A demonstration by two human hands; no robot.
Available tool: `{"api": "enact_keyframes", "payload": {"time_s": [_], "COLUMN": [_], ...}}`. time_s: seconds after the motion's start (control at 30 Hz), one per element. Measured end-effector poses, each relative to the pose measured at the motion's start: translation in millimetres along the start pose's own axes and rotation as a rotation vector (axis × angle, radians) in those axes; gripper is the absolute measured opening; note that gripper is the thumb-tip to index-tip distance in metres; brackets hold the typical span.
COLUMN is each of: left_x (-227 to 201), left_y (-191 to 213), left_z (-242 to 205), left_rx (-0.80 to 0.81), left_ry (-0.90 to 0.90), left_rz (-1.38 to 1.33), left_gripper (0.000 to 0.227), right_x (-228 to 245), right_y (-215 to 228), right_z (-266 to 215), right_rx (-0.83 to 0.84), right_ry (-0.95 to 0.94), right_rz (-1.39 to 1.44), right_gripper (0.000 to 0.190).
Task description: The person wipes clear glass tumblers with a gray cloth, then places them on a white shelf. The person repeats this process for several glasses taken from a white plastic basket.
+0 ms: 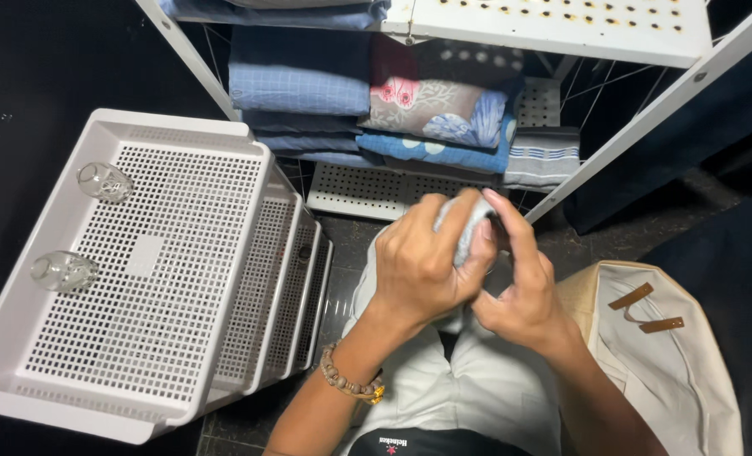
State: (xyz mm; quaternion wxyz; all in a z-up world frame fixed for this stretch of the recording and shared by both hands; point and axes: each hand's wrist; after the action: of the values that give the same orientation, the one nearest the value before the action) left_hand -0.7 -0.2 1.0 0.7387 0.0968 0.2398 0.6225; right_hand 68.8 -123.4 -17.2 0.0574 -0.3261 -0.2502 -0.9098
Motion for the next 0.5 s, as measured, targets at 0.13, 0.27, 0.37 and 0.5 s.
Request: {"api": "enact_keyframes", "payload": {"time_s": [0.13, 0.27, 0.37, 0.5], "left_x": [-2.0, -3.2, -7.6, -3.4], "left_y": [6.9, 10.2, 13.5, 24.0], "left_z": [-0.8, 8.6, 12.1, 16.5], "left_rx": [-0.107, -0.243, -0.211, -0.129], "left_ry": [-0.106, -0.178, -0.124, 0.239], "left_rz": [-0.214, -0.148, -0.436, -0.942], "left_gripper": [0.022, 0.018, 0.021, 0.021], "right_x": [-12.6, -3.6, -15.5, -12.7], "right_y": [-6.0, -8.2, -3.3, -2.5], "right_z": [-19.2, -10.5, -10.7, -6.7], "right_rx": [0.165, -0.050, -0.091, -0.224], "right_ry": [-0.394, -0.301, -0.230, -0.165], "right_rz": [0.392, -0.004, 0.010, 0.009], "right_gripper": [0.093, 0.051, 0.056, 0.067]}}
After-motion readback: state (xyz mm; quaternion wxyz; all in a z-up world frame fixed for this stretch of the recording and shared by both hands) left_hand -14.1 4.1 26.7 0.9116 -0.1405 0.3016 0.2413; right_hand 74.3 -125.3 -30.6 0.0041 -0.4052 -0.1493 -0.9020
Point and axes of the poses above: each hand's wrist, its own z-axis towards the middle knuckle, its own y-axis out of the back of the hand, x = y × z, and after that the axes turned 10 degrees about -y, right-handed
